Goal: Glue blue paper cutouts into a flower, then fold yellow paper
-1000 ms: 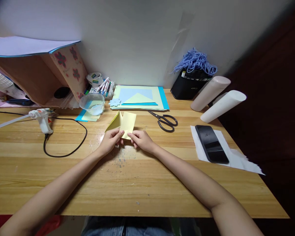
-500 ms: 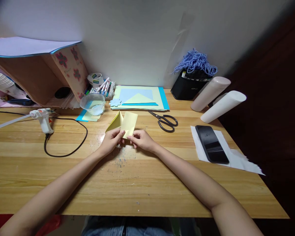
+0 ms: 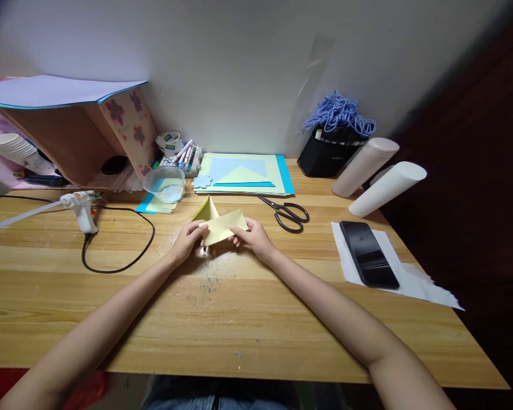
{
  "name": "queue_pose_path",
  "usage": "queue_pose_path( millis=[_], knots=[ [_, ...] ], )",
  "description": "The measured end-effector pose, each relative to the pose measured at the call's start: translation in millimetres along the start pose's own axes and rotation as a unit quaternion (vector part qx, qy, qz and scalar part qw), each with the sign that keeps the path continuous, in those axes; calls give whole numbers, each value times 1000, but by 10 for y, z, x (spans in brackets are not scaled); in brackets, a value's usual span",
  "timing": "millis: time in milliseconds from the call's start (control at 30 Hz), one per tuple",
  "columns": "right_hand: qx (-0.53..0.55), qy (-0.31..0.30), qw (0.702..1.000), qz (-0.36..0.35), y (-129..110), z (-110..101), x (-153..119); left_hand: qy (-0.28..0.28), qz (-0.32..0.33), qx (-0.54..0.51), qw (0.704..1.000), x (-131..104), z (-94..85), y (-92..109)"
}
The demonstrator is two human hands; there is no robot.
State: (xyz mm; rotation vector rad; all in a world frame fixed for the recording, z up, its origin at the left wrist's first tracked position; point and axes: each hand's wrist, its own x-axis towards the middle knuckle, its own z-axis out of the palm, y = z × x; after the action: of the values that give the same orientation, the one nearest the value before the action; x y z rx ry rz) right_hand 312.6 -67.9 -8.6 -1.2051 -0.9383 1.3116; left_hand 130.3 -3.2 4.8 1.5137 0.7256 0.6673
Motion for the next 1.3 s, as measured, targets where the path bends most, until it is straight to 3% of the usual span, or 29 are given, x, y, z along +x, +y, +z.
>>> queue_pose_path(
  millis=[200,533,733,1300],
  knots=[
    [-20,20,999,-23,14,68,-35,-24,-22,23,999,-41,101,-11],
    [-52,-1,998,-23,38,122,-63,18,6,76,997,-60,174,-17],
    [-67,20,997,-27,48,137,-65,43,8,137,990,-45,112,-38],
    [-89,83,992,-37,-11,87,-35,103,-11,90,991,82,-188,-1]
  ],
)
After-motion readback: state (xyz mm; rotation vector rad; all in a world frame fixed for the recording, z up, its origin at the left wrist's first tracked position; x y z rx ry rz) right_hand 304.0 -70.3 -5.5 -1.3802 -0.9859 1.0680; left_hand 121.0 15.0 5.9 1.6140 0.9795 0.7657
